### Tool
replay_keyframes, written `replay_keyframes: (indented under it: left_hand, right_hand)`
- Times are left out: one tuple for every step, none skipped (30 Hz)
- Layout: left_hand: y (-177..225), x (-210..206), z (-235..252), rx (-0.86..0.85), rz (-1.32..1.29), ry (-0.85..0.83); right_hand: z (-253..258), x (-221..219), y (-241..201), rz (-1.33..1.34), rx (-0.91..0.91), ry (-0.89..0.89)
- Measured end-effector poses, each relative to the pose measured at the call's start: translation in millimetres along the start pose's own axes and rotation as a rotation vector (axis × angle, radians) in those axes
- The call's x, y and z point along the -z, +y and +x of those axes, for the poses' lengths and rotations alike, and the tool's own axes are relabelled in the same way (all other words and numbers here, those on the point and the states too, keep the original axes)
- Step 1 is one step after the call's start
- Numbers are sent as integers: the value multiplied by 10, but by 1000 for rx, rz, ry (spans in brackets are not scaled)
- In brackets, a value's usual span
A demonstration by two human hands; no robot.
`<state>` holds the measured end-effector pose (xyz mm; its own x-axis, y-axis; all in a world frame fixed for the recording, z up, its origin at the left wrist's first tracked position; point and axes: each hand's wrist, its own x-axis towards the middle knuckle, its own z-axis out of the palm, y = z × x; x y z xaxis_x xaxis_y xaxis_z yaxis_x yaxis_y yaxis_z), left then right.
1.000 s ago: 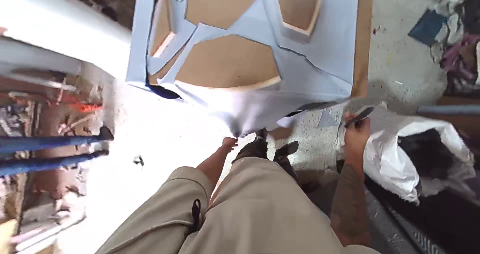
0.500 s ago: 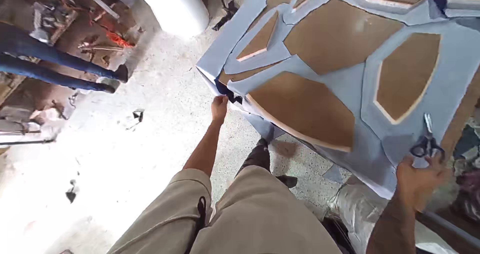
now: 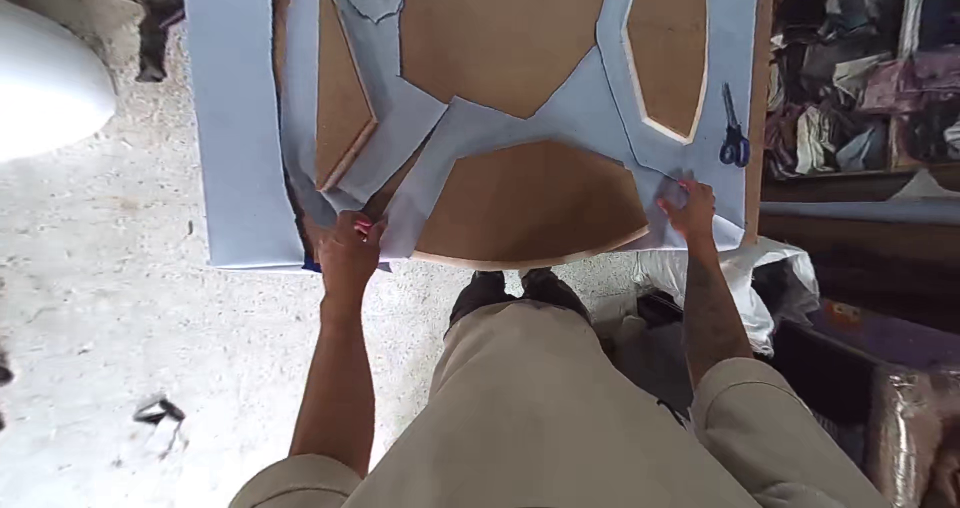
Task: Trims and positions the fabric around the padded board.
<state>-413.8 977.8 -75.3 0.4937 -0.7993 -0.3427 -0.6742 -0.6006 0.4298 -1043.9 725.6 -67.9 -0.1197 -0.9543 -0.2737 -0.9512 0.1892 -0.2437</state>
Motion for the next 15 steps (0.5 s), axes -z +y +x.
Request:
replay_keyframes:
  left_hand:
    - [67, 33, 22, 23, -7, -35]
    - [104, 42, 26, 32, -4, -63]
    - [121, 45, 33, 27, 7, -84]
    - [109, 40, 31, 16, 28, -88]
    - [79, 37, 15, 9, 52, -79]
    - [51, 28, -7, 3, 66, -59]
    - [38, 14, -38, 6, 68, -31]
    - [50, 4, -57, 13, 62, -7]
    - [86, -12, -67, 24, 50, 3]
    - [132, -31, -81, 38, 39, -1]
    - [202, -42, -78, 52, 32, -14]
    - [295, -61, -69, 69, 33, -28]
    - [380, -93, -49, 86, 41, -35]
    - [444, -130, -18, 101, 53, -30]
    - [499, -153, 11, 110, 54, -25]
  right_hand:
    - [18, -8, 11, 6, -25, 2]
    - [14, -21, 54, 4, -51, -4]
    - [23, -30, 80, 5, -64, -23]
    - [34, -45, 100, 7, -60, -45]
    - [43, -68, 104, 12, -45, -54]
    - [52, -84, 104, 30, -24, -52]
    - [50, -97, 118, 59, 2, -27]
    - [51, -103, 145, 87, 31, 16]
    - [46, -97, 196, 108, 58, 61]
    - [38, -93, 250, 122, 71, 99]
    - [42, -92, 292, 123, 77, 130]
    - [51, -82, 331, 128, 83, 139]
    - [67, -67, 354, 128, 92, 124]
    - [90, -49, 352, 121, 107, 92]
    - [118, -30, 324, 110, 119, 40]
